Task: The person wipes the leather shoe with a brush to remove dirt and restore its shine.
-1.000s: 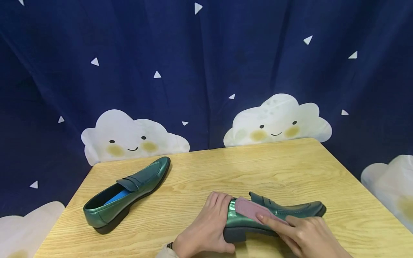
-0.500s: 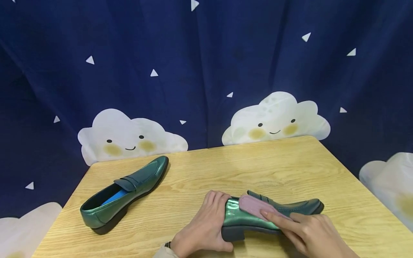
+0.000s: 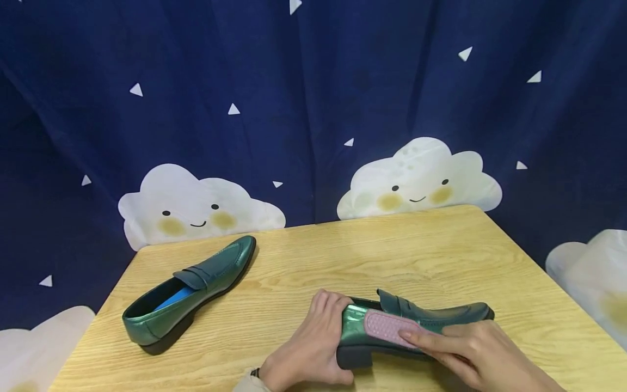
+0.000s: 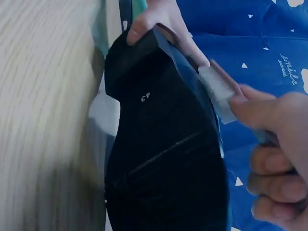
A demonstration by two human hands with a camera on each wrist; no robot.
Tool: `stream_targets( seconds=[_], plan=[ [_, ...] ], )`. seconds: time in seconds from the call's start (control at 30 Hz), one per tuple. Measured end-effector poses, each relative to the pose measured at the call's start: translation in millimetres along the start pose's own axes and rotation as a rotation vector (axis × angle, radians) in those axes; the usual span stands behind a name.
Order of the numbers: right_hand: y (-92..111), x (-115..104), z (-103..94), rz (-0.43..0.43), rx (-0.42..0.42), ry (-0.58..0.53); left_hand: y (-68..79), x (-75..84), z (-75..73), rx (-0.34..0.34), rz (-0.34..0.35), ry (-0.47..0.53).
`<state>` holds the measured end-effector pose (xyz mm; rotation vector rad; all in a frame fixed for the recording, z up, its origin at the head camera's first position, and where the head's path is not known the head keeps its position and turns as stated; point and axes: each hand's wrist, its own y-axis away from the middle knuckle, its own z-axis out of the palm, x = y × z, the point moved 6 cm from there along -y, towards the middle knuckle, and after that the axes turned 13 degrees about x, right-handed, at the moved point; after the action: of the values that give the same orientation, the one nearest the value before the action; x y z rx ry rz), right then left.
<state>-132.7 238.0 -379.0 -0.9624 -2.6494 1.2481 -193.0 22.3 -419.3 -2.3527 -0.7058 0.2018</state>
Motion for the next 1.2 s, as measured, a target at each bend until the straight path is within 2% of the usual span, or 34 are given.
stream_targets(
  seconds=[0.13, 0.2, 0.23, 0.3, 0.4, 0.47, 0.5, 0.57, 0.67, 0.73, 0.8, 0.9, 1.03, 1.07, 1.13, 1.2],
  plan=[
    [3, 15, -11.5, 0.083, 0.117, 0.309, 1.3, 3.7, 0.1, 0.008, 0.020, 0.029],
    [6, 19, -16.6, 0.106, 0.168, 0.389, 1.9, 5.6, 0.7, 0.000, 0.028, 0.049],
    [7, 20, -17.7, 0.095, 0.191, 0.383, 1.8, 5.9, 1.2, -0.005, 0.030, 0.054],
    [7, 16, -14.6, 0.044, 0.190, 0.257, 1.6, 5.5, 1.9, -0.010, 0.026, 0.056],
    [6, 3, -2.2, -0.074, 0.095, -0.006, 0.4, 3.2, 2.3, -0.014, 0.007, 0.049],
    [5, -3, 4.2, -0.097, 0.034, -0.115, -0.1, 2.8, 1.9, -0.007, 0.011, 0.038],
    [5, -4, 5.5, -0.086, 0.015, -0.124, -0.1, 2.9, 1.5, -0.006, 0.014, 0.035],
    [4, -3, 4.8, -0.051, 0.014, -0.070, -0.3, 2.9, 1.4, -0.014, 0.014, 0.030],
    [4, 3, -0.7, 0.036, 0.047, 0.090, -0.7, 1.8, 0.5, -0.020, 0.006, 0.016],
    [4, 8, -4.8, 0.053, 0.085, 0.205, -0.8, 1.3, 0.2, -0.020, 0.005, 0.015],
    [5, 13, -8.8, 0.052, 0.129, 0.261, -1.0, 1.7, 0.1, -0.015, 0.017, 0.011],
    [6, 16, -10.9, 0.020, 0.159, 0.172, -1.1, 1.4, 0.7, -0.018, 0.030, 0.017],
    [9, 17, -3.6, 0.027, 0.003, -0.180, -1.5, -3.9, 2.3, -0.055, -0.008, 0.044],
    [10, 17, -2.9, 0.039, -0.029, -0.216, -1.8, -5.2, 2.5, -0.061, -0.016, 0.050],
    [10, 18, -4.3, 0.057, -0.049, -0.220, -2.4, -7.5, 2.5, -0.066, -0.032, 0.065],
    [10, 19, -8.6, 0.044, -0.011, -0.145, -2.9, -8.7, 2.1, -0.063, -0.038, 0.074]
  ],
)
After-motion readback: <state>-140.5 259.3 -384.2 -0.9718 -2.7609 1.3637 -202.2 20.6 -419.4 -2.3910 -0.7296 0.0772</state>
